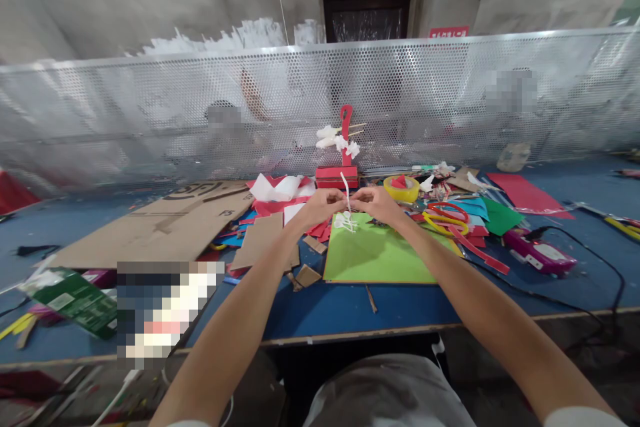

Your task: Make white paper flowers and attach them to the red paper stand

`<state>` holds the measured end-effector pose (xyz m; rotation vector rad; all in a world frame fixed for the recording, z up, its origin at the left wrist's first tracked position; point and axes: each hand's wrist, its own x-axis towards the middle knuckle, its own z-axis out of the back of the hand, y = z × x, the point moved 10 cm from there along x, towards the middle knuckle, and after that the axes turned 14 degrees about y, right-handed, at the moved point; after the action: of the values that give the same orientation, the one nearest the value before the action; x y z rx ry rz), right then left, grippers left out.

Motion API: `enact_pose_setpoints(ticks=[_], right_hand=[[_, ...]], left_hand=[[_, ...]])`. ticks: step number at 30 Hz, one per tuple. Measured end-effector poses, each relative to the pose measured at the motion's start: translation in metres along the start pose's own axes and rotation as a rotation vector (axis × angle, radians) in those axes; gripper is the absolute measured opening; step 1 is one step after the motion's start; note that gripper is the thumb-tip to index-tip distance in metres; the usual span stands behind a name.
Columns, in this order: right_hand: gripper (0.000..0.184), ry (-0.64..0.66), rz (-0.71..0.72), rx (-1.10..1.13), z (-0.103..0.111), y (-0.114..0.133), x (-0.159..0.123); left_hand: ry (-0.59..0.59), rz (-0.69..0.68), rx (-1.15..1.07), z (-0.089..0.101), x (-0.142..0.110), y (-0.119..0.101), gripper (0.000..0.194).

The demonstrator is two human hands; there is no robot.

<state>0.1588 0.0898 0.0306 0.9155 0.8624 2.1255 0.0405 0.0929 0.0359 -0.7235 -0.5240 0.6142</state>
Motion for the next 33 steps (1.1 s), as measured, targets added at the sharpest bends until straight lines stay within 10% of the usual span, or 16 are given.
enact_pose_setpoints(ticks=[33], right_hand=[[0.023,-0.011,-0.007,-0.033,-0.001,0.003,0.0]], left_hand=[[-0.059,0.028,0.042,0.003,-0.005,-0.011,0.024]])
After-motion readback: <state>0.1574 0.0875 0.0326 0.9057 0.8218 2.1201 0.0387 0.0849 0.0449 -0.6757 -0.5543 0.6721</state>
